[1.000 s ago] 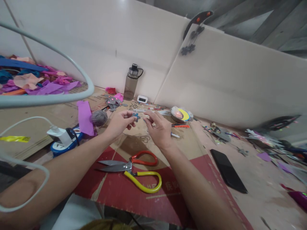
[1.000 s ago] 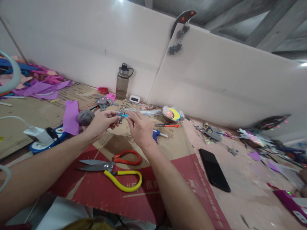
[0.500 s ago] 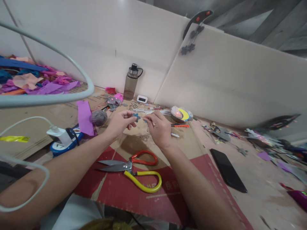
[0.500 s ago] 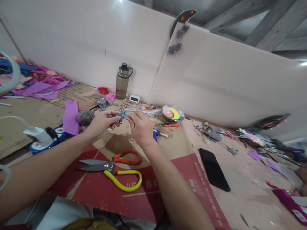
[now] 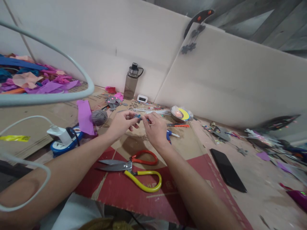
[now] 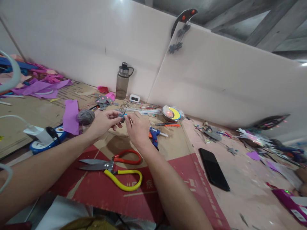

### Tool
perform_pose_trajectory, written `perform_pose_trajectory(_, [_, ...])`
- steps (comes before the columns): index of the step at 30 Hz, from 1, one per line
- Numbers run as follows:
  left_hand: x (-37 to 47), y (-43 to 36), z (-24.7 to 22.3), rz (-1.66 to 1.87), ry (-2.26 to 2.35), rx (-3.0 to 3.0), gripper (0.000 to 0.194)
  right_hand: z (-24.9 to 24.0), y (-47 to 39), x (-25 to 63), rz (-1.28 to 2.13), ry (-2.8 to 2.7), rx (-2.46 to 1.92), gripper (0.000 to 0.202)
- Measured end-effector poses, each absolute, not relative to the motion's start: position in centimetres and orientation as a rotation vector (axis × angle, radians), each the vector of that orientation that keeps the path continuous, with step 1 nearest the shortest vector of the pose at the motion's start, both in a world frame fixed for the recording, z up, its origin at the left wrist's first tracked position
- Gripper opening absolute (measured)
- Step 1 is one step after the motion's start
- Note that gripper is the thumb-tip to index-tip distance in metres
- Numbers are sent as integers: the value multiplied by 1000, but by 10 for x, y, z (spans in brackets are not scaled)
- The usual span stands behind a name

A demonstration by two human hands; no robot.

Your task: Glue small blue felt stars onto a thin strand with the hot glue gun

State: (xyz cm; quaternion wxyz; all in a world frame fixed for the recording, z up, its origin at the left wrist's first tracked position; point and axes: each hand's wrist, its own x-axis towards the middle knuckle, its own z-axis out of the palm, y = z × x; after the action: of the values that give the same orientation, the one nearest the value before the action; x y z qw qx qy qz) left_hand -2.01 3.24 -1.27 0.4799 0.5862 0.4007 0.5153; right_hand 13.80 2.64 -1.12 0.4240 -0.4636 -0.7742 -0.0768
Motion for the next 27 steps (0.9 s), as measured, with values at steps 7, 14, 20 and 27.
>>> perform_pose_trajectory(7, [-20, 33, -14, 1247, 957, 1481, 31, -9, 25, 137, -176, -1936, -1178, 27])
perform_pose_trajectory(14, [-20, 31, -12, 1250, 966, 1470, 31, -7, 25, 141, -88, -1936, -1217, 22])
perform_pose_trajectory(20, [-21, 31, -11, 1241, 970, 1396, 31, -8, 26, 146, 48, -1911, -1114, 27])
perform_pose_trajectory(27, [-22, 34, -15, 1250, 953, 1344, 30, -4, 23, 150, -40, -1989, -966, 11])
